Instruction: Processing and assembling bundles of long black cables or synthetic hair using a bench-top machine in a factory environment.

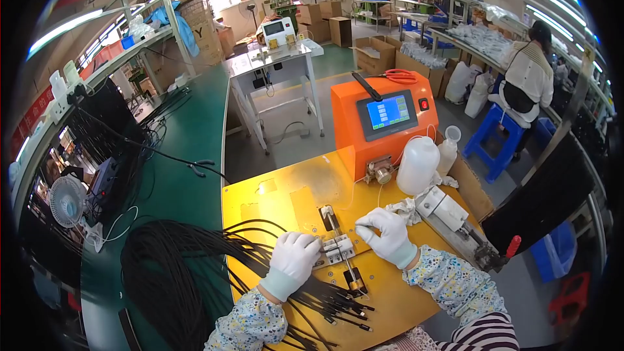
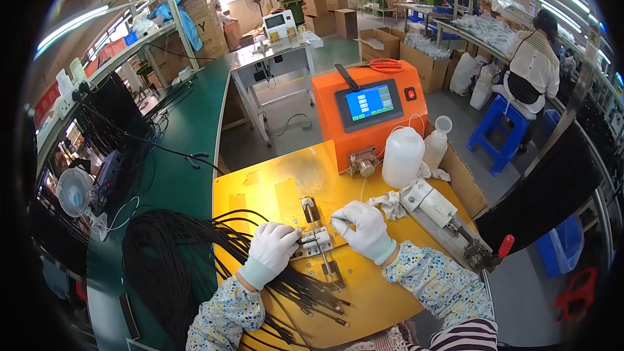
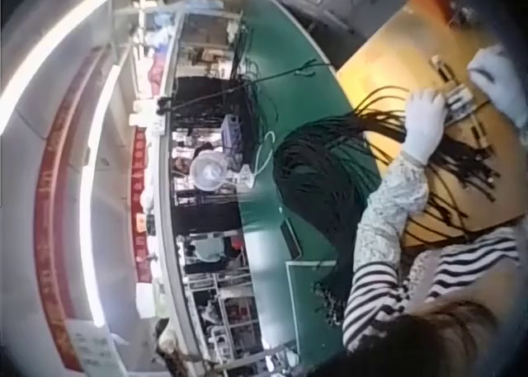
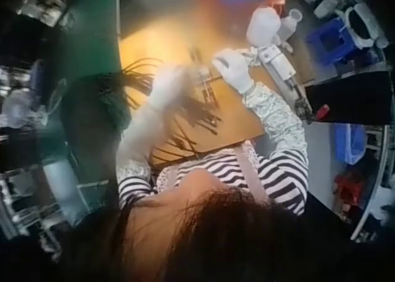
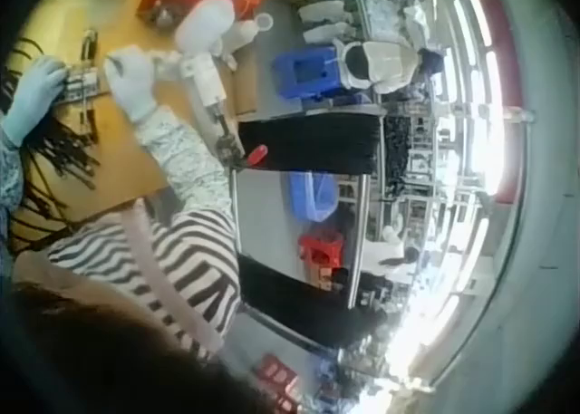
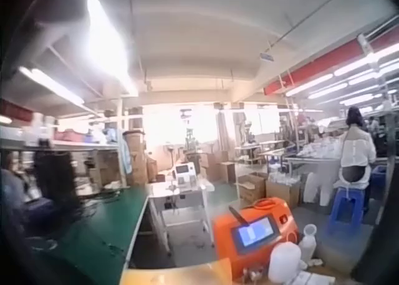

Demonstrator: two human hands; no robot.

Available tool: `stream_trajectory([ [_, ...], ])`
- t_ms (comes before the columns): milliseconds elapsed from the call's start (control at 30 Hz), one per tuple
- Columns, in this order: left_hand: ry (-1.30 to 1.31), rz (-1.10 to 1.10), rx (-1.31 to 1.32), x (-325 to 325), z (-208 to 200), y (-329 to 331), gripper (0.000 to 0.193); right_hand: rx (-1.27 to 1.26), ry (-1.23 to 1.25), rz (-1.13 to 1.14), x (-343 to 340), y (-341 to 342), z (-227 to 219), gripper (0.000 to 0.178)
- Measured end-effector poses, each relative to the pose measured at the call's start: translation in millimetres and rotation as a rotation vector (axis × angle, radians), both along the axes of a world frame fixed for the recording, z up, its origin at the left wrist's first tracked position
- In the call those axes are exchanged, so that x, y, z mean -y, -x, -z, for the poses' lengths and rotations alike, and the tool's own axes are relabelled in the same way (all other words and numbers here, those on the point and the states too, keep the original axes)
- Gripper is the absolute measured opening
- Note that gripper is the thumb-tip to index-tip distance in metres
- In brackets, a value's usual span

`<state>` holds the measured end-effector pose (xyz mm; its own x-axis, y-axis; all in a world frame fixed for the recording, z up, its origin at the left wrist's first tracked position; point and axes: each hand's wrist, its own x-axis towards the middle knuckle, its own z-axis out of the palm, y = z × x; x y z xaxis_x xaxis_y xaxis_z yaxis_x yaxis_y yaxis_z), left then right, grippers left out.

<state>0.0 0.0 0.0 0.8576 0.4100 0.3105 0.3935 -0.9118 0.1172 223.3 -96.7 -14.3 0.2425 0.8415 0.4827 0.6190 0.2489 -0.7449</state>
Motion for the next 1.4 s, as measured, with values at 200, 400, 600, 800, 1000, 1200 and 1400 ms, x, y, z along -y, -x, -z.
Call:
stream_trajectory([
  [200, 0.007, -0.046, -0.185, 0.1, -37.8, -28.0, 0.016, 0.156, -0.233, 0.037, -26.5, -30.2, -24.6, 0.007],
  [400, 0.254, -0.050, -0.293, 37.9, -97.4, 46.4, 0.016, 0.123, -0.266, -0.259, -72.2, 56.7, -91.5, 0.009],
  [600, 0.092, -0.602, 0.338, 26.2, -63.3, 215.2, 0.029, 0.267, -0.115, -0.815, -131.4, 183.4, -90.7, 0.025],
  [800, 0.300, -1.277, 1.221, -10.0, 45.6, 409.9, 0.044, 0.249, 0.295, -1.029, -174.3, 340.6, -85.1, 0.043],
  [1000, 0.597, -1.244, 1.510, -19.7, 96.3, 443.3, 0.034, 0.430, 0.250, -0.848, -200.0, 447.9, -28.3, 0.059],
  [1200, 0.909, -1.156, 1.610, -31.7, 41.4, 366.1, 0.028, 0.460, 0.545, -0.643, -191.7, 450.3, -24.6, 0.081],
  [1400, 0.587, -1.027, 1.292, -36.9, 107.9, 416.7, 0.032, 0.401, 0.772, -0.888, -178.6, 459.0, -36.0, 0.096],
])
